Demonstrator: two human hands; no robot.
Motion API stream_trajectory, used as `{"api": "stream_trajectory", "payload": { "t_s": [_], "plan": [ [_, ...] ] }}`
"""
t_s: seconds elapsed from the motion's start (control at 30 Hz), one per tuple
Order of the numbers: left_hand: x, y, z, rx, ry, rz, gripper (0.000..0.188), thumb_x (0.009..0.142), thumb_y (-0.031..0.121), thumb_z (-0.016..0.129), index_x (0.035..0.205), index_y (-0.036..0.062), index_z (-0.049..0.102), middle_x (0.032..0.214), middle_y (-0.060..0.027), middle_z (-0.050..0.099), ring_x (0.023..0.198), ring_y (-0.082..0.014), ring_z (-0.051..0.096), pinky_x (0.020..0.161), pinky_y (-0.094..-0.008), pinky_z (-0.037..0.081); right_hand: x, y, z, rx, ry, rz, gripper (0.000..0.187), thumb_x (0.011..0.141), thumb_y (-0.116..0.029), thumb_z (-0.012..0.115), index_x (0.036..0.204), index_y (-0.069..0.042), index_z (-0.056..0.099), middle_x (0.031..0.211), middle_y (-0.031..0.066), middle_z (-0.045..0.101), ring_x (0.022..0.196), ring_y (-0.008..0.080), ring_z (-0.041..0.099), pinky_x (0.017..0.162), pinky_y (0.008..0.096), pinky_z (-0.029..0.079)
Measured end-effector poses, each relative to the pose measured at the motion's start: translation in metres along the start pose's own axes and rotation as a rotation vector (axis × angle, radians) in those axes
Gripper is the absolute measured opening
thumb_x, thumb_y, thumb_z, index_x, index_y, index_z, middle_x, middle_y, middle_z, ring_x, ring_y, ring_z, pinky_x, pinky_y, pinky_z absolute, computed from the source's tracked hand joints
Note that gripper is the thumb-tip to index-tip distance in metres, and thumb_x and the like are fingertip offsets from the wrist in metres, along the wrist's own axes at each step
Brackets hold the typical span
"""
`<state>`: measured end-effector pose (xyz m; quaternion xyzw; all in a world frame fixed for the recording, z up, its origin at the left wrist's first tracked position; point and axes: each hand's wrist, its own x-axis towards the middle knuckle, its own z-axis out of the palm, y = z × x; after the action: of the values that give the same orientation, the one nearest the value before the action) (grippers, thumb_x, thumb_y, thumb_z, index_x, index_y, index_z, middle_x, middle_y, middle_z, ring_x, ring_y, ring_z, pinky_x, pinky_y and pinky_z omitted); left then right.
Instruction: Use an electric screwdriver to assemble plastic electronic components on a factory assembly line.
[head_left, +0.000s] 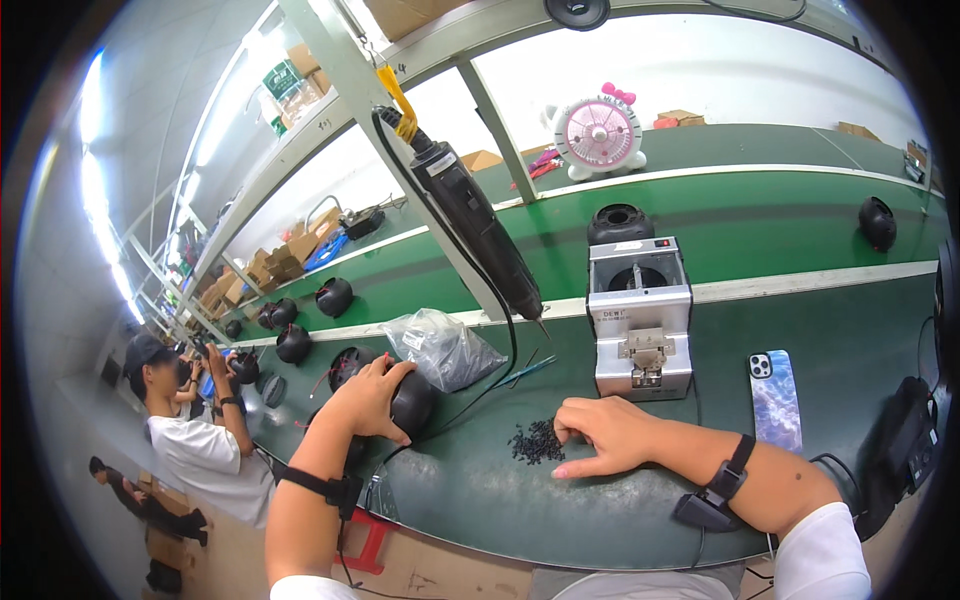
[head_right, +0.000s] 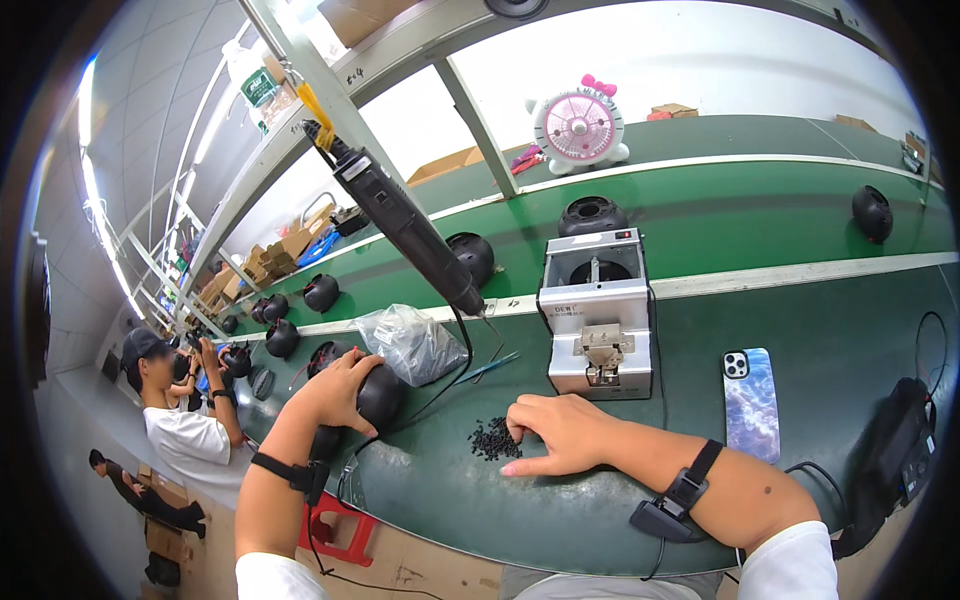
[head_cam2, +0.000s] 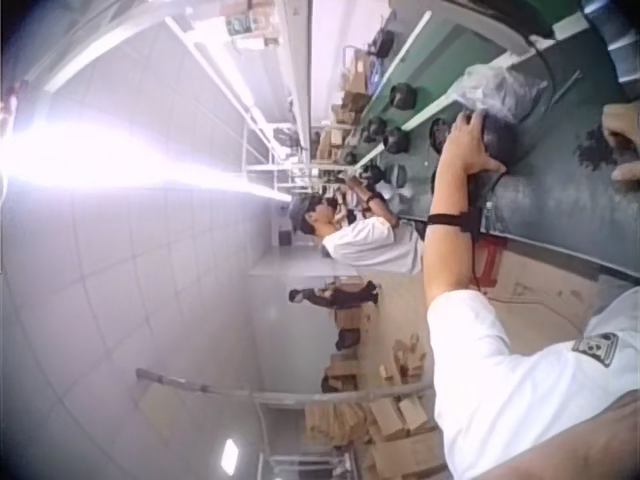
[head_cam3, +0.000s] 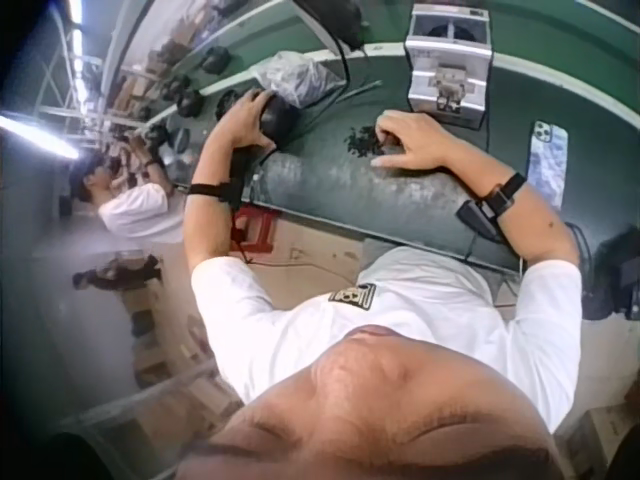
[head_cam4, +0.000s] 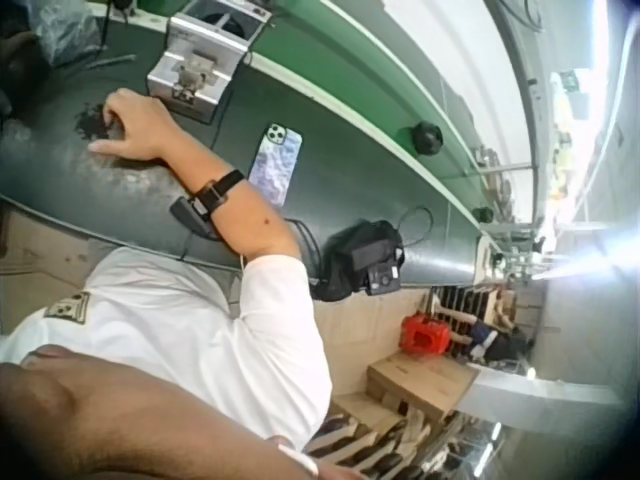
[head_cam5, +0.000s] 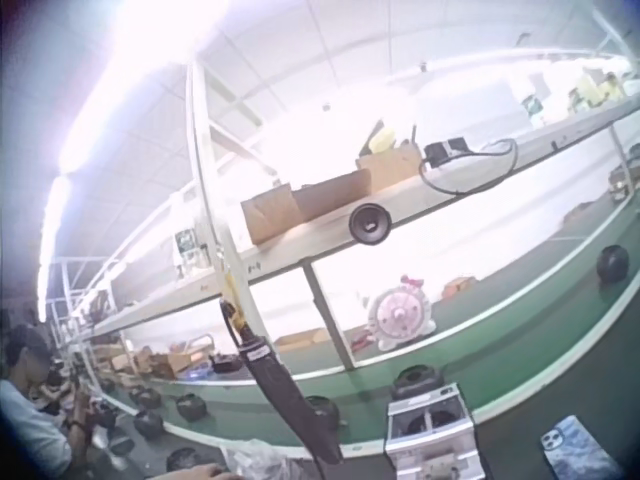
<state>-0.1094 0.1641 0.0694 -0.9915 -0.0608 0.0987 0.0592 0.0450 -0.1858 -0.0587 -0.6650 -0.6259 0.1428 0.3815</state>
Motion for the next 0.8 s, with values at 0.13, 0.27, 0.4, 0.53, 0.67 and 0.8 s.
{"api": "stream_trajectory", "payload": {
  "t_s": [0.13,0.27,0.4,0.53,0.67,0.8],
  "plan": [
    [-0.026,0.024,-0.025,-0.252,0.26,0.069,0.122,0.044,0.034,0.1,0.148,0.0083,0.042,0.145,-0.0281,0.046,0.139,-0.0434,0.044,0.116,-0.0454,0.038,-0.002,0.005,-0.003,-0.094,0.013,-0.102,0.05,0.08,-0.047,0.083,0.101,-0.009,0.058,0.096,0.0081,0.059,0.078,0.0277,0.062,0.067,0.0391,0.05],
    [-0.068,0.059,-0.015,-0.988,0.443,0.221,0.144,0.039,0.04,0.106,0.154,0.0033,0.027,0.145,-0.0194,0.049,0.129,-0.0314,0.056,0.11,-0.0452,0.044,-0.001,0.018,-0.001,-0.04,-0.044,-0.123,0.041,0.077,-0.033,0.086,0.099,-0.008,0.061,0.094,0.0083,0.059,0.083,0.0272,0.064,0.071,0.0396,0.052],
    [-0.089,0.117,0.048,-1.917,0.233,0.497,0.155,0.037,0.029,0.108,0.156,0.0043,0.012,0.151,-0.0265,0.04,0.138,-0.0408,0.048,0.113,-0.0538,0.041,0.002,0.023,-0.003,0.032,-0.094,-0.074,0.026,0.081,-0.024,0.083,0.09,-0.006,0.067,0.086,0.0087,0.062,0.08,0.0263,0.065,0.071,0.0379,0.052],
    [-0.1,0.162,0.075,-1.921,-0.107,0.497,0.143,0.046,0.031,0.106,0.157,0.0067,0.02,0.153,-0.028,0.038,0.138,-0.0431,0.047,0.113,-0.0535,0.04,0.008,0.013,-0.004,0.03,-0.118,-0.044,0.029,0.078,-0.027,0.085,0.089,-0.007,0.067,0.088,0.008,0.065,0.083,0.028,0.067,0.072,0.0402,0.053],
    [-0.093,0.196,0.067,-1.574,-0.214,0.415,0.146,0.04,0.057,0.102,0.154,0.0011,0.03,0.148,-0.0158,0.047,0.138,-0.0252,0.046,0.115,-0.0401,0.035,0.011,-0.001,0.012,-0.102,-0.013,-0.009,0.025,0.086,-0.034,0.078,0.091,-0.012,0.067,0.089,0.0054,0.063,0.081,0.0257,0.066,0.07,0.0392,0.052],
    [-0.074,0.213,0.063,-1.366,-0.215,0.493,0.132,0.052,0.047,0.101,0.153,0.0021,0.029,0.147,-0.0212,0.048,0.137,-0.0336,0.049,0.114,-0.0443,0.038,0.013,0.0,0.021,-0.23,-0.048,0.026,0.019,0.09,-0.029,0.074,0.09,-0.012,0.067,0.09,0.0049,0.065,0.085,0.0284,0.067,0.071,0.0415,0.053]
  ]
}}
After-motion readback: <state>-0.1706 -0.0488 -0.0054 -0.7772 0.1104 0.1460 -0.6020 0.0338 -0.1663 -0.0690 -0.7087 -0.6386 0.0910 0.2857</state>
